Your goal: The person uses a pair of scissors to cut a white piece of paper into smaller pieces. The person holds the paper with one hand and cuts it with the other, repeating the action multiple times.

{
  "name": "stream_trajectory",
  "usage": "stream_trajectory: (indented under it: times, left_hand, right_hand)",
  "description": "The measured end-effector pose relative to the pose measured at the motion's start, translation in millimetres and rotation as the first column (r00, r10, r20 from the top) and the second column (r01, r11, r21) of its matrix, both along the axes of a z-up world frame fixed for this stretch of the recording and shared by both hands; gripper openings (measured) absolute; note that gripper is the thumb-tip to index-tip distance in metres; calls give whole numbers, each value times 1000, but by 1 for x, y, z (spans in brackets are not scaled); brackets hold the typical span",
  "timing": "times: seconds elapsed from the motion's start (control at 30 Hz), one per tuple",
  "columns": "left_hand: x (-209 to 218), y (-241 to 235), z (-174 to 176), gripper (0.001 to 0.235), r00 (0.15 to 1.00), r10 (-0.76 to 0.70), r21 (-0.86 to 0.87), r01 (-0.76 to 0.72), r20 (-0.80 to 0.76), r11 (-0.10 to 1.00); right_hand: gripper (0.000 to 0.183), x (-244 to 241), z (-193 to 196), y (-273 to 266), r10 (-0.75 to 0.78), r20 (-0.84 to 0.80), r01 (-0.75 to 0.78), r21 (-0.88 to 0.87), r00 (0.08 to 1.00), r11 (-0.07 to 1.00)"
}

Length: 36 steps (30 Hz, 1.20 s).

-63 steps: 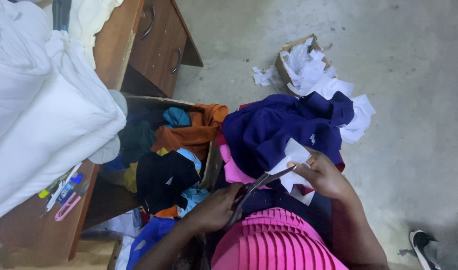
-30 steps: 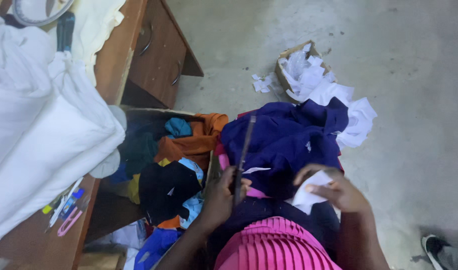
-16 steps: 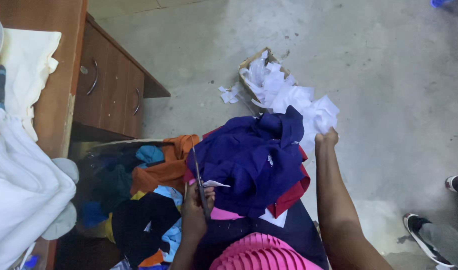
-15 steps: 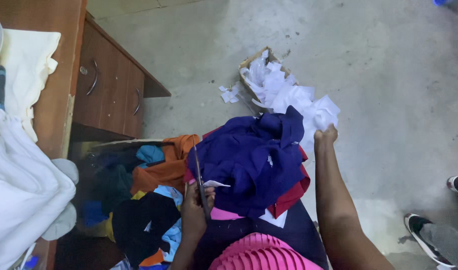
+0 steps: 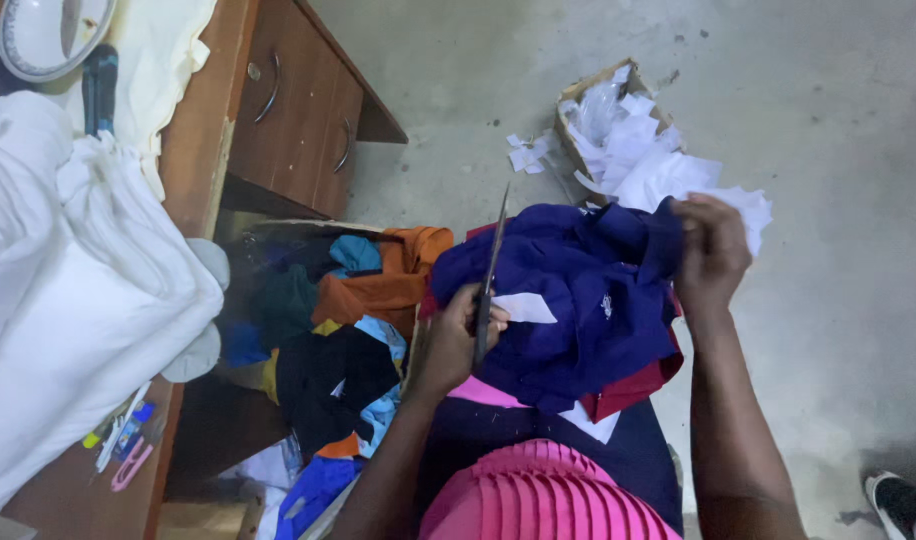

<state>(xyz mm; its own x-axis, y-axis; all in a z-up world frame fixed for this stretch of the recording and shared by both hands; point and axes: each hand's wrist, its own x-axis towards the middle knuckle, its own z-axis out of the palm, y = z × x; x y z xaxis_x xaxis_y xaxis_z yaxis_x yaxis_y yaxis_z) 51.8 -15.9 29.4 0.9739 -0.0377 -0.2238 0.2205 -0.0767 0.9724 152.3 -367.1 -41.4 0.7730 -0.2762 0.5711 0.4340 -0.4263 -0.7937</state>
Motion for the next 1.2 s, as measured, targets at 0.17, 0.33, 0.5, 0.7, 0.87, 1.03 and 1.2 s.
stream_trajectory:
  times: [0.17, 0.33, 0.5, 0.7, 0.87, 1.03, 1.2]
  left_hand:
    - [15, 0, -3, 50, 991, -124, 87, 120, 42, 989]
    - [-14, 18, 30, 49, 997, 2, -19, -1, 77, 1000]
    - [-58, 48, 30, 48, 999, 31, 37, -32, 24, 999]
    - [-120, 43, 73, 36, 911, -368, 108, 392, -187, 914]
    - [-147, 33, 61, 39, 797, -515, 181, 583, -317, 792]
    - [-158, 34, 51, 32, 771, -522, 284, 626, -366, 726]
    - [-160, 30, 46, 31, 816, -440, 260, 548, -375, 795]
  right_hand:
    - [43, -37, 130, 87, 579, -168, -555, -581, 798, 595]
    - [20, -38, 167, 117, 788, -485, -901, -388, 380, 196]
    - [20, -52, 118, 101, 635, -514, -816, -327, 576, 476]
    - [14, -88, 69, 105, 820, -399, -129, 865, 410, 485]
    - [17, -135, 65, 154, 606, -240, -68, 895, 759, 441]
    - [27, -141, 90, 165, 498, -292, -47, 826, 816, 562]
    - [24, -149, 89, 163, 449, -378, -98, 666, 810, 739]
